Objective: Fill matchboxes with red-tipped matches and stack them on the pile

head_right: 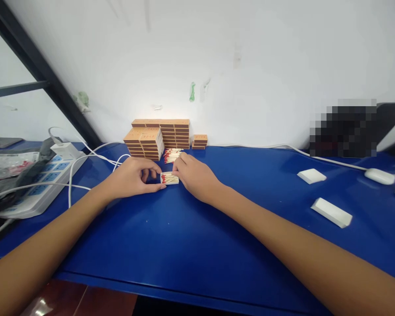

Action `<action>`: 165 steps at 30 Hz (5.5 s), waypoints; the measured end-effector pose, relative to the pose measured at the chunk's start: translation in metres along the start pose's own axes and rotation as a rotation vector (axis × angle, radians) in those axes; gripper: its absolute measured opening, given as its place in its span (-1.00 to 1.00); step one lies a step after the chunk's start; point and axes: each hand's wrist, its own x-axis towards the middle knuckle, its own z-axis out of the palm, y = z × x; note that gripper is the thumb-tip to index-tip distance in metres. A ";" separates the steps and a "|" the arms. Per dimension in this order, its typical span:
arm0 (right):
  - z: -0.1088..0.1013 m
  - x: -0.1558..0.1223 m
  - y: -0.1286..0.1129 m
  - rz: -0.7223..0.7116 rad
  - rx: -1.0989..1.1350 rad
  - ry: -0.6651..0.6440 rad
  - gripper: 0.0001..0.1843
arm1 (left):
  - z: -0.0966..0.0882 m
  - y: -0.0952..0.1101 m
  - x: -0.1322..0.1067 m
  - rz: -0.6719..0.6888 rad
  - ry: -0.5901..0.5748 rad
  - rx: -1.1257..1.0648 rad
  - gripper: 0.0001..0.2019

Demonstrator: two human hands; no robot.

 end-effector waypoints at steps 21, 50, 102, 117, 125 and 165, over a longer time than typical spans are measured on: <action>0.021 0.006 0.055 0.131 0.150 0.116 -0.88 | 0.000 0.002 0.001 -0.031 -0.011 -0.003 -0.68; 0.001 0.001 0.011 0.035 0.212 0.095 -0.87 | 0.000 0.001 0.001 -0.003 0.003 0.013 -0.70; 0.000 0.004 -0.003 0.018 0.194 0.007 -0.90 | 0.000 0.002 0.001 0.007 0.005 0.028 -0.70; 0.022 0.013 0.029 0.066 0.186 0.054 -0.61 | 0.000 0.004 0.000 -0.019 -0.022 0.015 -0.68; 0.024 0.014 0.029 0.038 0.158 0.125 -0.83 | 0.000 0.003 0.000 -0.012 -0.022 0.023 -0.68; 0.027 0.014 0.031 0.067 0.151 0.122 -0.74 | -0.001 0.003 0.001 -0.036 -0.028 0.029 -0.69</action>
